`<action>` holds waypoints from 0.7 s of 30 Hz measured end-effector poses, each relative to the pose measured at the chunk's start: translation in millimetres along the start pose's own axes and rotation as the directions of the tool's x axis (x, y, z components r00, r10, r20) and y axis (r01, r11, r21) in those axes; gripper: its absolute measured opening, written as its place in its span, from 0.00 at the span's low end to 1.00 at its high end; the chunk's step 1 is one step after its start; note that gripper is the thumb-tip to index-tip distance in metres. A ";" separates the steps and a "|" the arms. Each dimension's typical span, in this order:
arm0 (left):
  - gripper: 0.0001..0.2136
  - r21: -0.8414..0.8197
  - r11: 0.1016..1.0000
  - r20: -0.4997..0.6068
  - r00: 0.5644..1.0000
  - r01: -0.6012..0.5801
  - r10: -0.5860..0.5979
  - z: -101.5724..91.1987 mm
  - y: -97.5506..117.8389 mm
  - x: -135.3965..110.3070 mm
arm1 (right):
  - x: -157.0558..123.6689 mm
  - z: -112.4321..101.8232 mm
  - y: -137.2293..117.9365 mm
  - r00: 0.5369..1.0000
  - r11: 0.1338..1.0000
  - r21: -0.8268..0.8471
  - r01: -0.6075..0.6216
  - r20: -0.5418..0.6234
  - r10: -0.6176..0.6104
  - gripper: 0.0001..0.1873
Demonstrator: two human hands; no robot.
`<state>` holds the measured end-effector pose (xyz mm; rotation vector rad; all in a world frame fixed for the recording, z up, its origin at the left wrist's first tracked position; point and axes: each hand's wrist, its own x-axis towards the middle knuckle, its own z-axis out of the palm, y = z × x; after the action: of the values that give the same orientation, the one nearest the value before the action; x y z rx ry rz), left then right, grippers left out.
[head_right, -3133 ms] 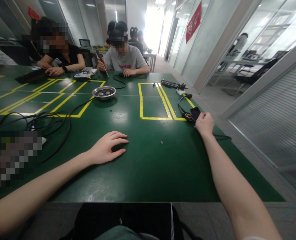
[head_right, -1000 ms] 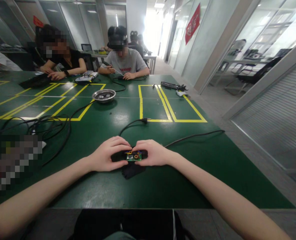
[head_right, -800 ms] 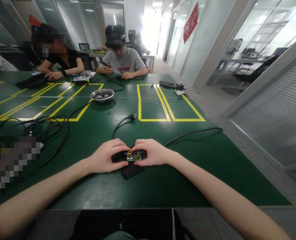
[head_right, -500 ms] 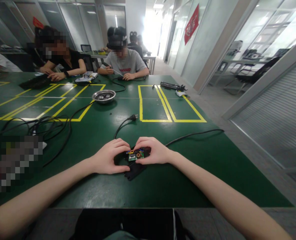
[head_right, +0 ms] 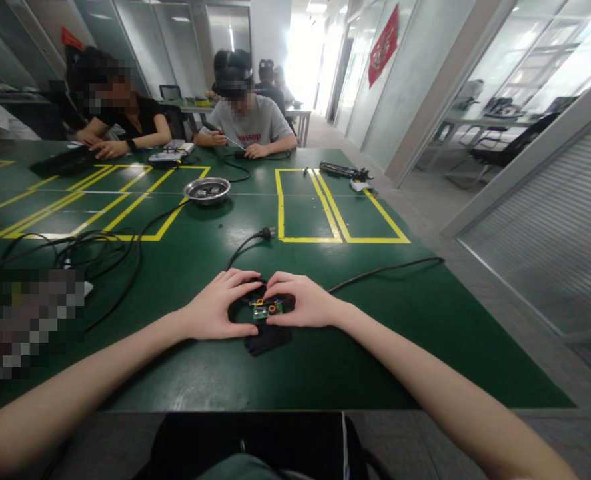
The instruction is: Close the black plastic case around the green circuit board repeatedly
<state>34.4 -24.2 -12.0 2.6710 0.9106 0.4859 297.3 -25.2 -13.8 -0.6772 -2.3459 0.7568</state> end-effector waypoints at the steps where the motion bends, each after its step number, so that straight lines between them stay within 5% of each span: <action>1: 0.39 -0.003 1.000 0.003 1.000 0.006 -0.006 -0.3 -0.5 -0.2 | 0.0 0.1 0.2 1.000 1.000 -0.017 -0.001 0.003 0.001 0.15; 15: 0.22 -0.082 0.996 -0.129 0.990 0.043 -0.053 -4.3 -7.8 -7.3 | -1.7 3.2 3.3 0.999 0.967 -0.252 -0.047 -0.035 0.039 0.17; 21: 0.23 -0.118 0.991 -0.143 0.987 0.057 -0.074 -2.5 -8.6 -7.1 | -2.3 6.3 -0.4 0.998 0.953 -0.296 -0.067 -0.040 0.058 0.17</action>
<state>23.5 -21.7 -14.5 2.5205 0.9773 0.7063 294.8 -29.1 -18.7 -0.8877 -2.4440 0.4169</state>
